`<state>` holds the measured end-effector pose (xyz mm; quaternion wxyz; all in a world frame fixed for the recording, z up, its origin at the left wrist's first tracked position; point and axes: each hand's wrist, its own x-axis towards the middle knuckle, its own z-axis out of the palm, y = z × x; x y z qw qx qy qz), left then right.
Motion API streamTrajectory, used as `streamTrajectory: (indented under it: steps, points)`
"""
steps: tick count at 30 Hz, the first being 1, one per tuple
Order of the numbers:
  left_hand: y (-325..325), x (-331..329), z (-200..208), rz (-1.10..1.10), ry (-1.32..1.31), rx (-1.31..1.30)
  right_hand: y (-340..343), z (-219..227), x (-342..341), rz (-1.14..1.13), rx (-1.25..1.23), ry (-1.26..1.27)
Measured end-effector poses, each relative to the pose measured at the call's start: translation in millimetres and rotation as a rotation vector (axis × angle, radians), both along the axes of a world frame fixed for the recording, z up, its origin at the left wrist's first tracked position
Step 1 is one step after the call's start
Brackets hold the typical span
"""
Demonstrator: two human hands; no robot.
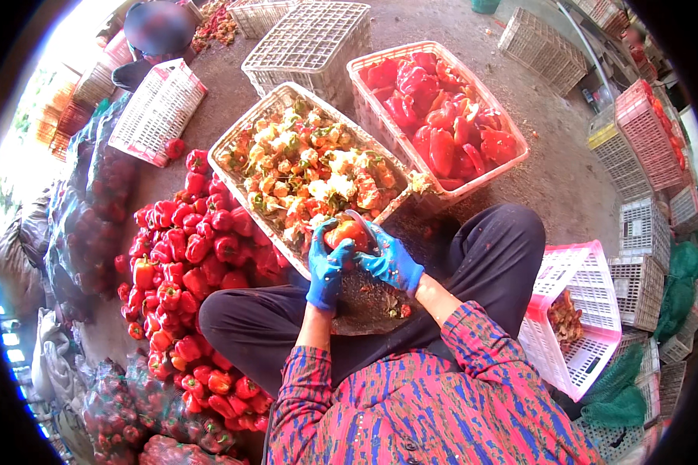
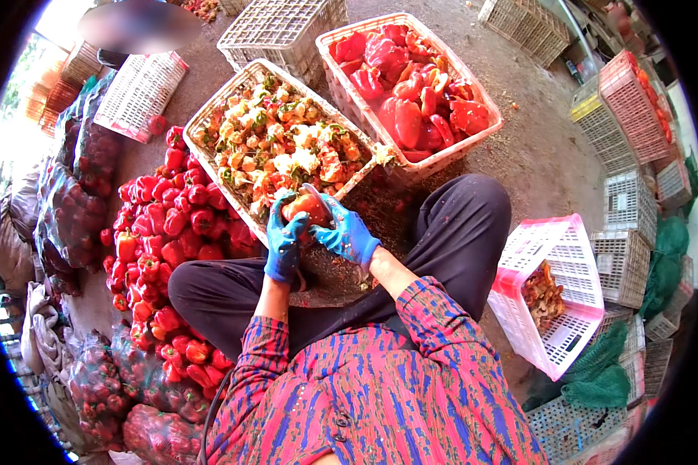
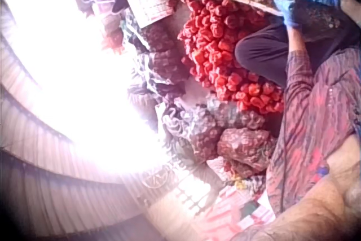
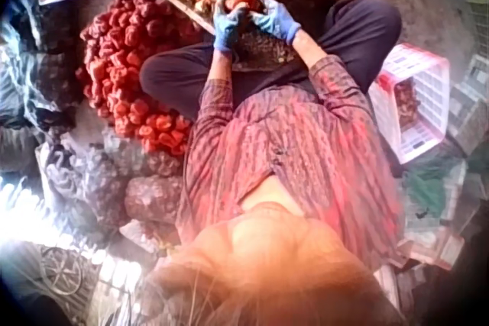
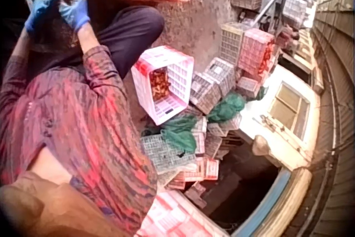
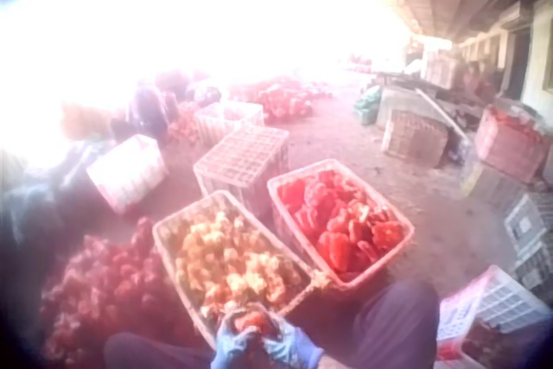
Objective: The person is removing the cores and seeds from red bell peppers using a knife and their hands, then placing the cleaned peppers into a plastic crate.
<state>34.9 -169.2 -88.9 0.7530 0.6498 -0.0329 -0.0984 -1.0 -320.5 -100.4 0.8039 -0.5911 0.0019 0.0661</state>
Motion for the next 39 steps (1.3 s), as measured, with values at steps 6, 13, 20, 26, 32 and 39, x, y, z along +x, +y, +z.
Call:
streamTrajectory:
  steps: [6,13,20,26,32,39]
  points:
    - [-9,9,-22,-0.015,0.057,0.113,-7,-37,-2,-0.1,-0.165,-0.027]
    - [-18,14,-57,0.059,-0.197,0.405,-13,-39,3,-0.136,-0.645,-0.028]
    - [-16,18,-63,0.079,-0.016,0.174,-7,-20,8,-0.093,-0.264,-0.01]
    - [-7,24,-66,-0.019,-0.125,0.306,-5,-29,12,-0.105,-0.614,0.061]
    - [-17,12,-70,0.172,-0.255,0.383,3,-24,38,-0.055,-0.975,0.198]
    - [-2,15,-67,0.192,0.162,-0.11,-10,-25,85,0.235,-0.917,0.232]
